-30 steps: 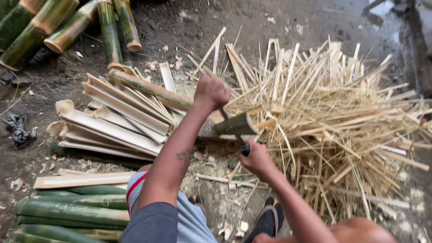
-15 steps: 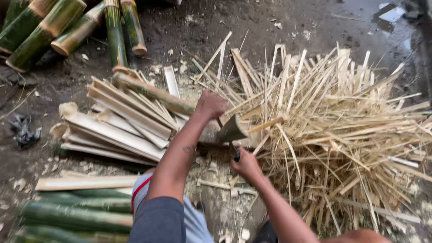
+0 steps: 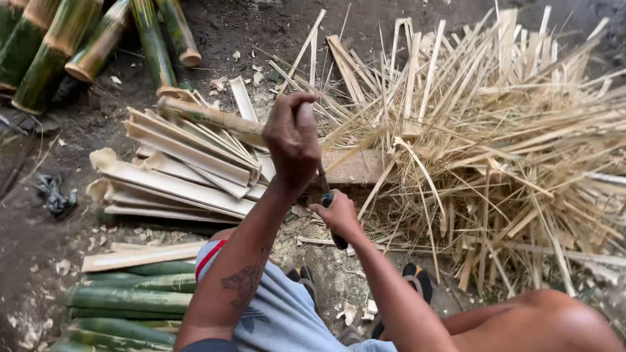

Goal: The person sits on the ground and uses a machete to split bamboo poles into thin strips. They repeatedly strike the bamboo against a wooden block to separate it into fine strands, accumulating a pile of processed bamboo.

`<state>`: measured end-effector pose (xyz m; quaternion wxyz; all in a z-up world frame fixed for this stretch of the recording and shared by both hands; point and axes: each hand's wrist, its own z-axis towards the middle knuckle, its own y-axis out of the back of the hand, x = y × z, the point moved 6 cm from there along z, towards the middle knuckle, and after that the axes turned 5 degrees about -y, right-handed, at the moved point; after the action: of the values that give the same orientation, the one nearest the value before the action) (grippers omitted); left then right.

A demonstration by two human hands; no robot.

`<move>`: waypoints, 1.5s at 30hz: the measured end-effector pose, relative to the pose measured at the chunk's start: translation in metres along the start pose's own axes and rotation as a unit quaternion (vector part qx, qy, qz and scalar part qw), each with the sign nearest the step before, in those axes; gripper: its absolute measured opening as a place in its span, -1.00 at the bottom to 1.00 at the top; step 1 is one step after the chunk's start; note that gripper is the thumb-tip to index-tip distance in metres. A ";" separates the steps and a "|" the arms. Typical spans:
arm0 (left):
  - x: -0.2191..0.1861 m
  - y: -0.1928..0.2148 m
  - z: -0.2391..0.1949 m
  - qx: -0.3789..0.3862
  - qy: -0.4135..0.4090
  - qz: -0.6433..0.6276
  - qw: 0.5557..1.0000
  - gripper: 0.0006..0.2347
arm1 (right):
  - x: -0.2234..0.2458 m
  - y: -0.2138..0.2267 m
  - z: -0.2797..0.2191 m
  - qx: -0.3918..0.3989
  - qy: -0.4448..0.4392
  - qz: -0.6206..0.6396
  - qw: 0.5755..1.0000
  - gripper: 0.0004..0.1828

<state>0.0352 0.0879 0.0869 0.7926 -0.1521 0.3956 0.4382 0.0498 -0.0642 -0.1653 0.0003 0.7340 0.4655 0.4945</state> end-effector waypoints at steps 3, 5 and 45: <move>-0.007 -0.001 0.006 -0.048 -0.098 -0.099 0.989 -0.84 | 0.021 0.013 -0.002 0.098 0.084 0.191 0.973 -0.71; -0.008 -0.005 0.008 -0.066 -0.147 -0.108 0.981 -0.83 | 0.043 0.032 0.002 0.012 0.051 0.079 0.996 -0.72; 0.016 0.003 0.027 -0.055 -0.114 -0.017 0.992 -0.90 | -0.122 -0.022 0.059 0.086 -0.136 0.282 0.946 -0.86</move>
<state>0.0508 0.1150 0.0928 0.8301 -0.1511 0.2754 0.4607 0.0682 -0.1082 -0.2936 -0.1388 0.8928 0.2762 0.3277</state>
